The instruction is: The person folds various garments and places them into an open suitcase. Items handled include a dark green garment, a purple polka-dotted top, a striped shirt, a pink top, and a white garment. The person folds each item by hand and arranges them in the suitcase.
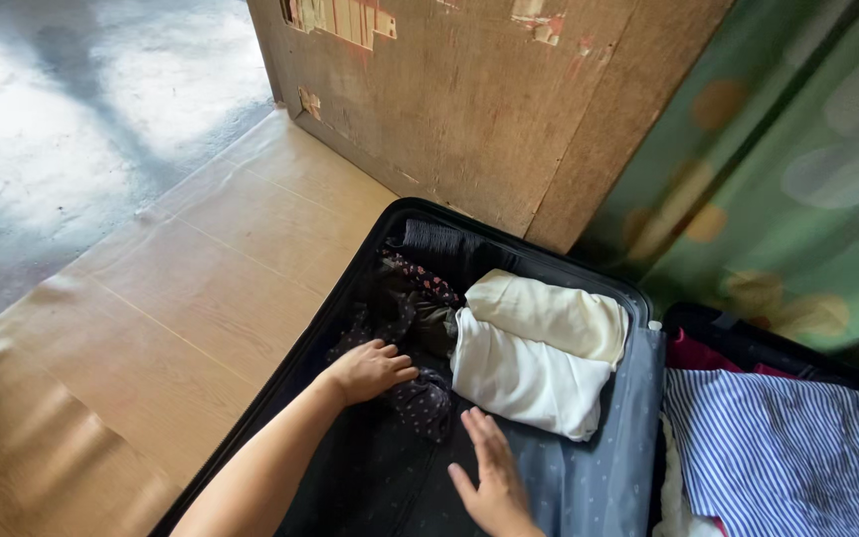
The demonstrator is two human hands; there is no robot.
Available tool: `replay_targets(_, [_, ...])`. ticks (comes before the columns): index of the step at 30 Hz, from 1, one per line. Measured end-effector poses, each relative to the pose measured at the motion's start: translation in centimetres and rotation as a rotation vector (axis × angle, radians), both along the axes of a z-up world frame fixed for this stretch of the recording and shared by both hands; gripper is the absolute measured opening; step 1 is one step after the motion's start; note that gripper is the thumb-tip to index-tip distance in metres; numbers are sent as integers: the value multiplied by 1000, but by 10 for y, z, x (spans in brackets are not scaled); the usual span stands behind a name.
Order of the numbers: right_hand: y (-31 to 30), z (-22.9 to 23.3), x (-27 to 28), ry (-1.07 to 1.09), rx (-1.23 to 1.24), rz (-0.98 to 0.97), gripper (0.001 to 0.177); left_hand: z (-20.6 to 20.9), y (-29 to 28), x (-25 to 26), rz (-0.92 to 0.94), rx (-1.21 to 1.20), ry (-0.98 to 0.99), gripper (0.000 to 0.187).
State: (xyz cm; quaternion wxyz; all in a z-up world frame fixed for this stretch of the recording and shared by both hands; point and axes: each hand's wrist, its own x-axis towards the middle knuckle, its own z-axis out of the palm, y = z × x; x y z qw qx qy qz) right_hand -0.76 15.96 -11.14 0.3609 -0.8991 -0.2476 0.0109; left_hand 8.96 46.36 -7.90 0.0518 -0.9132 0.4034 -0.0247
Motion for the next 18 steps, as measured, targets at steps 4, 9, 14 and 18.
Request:
replay_targets(4, [13,-31,-4,62,-204,142,85,-10,6,45,-62,100,66,38])
replay_targets(9, [21,-66,-12,33,-498,209,81,-18,-9,54,173,-58,-385,40])
replay_targets(14, [16,-85,-6,-357,-366,172,74,-26,-45,-41,735,-660,-190,98])
replay_targets(18, [22,-89,-10,-398,-349,143,77,-42,-80,-80,980,-921,222,147])
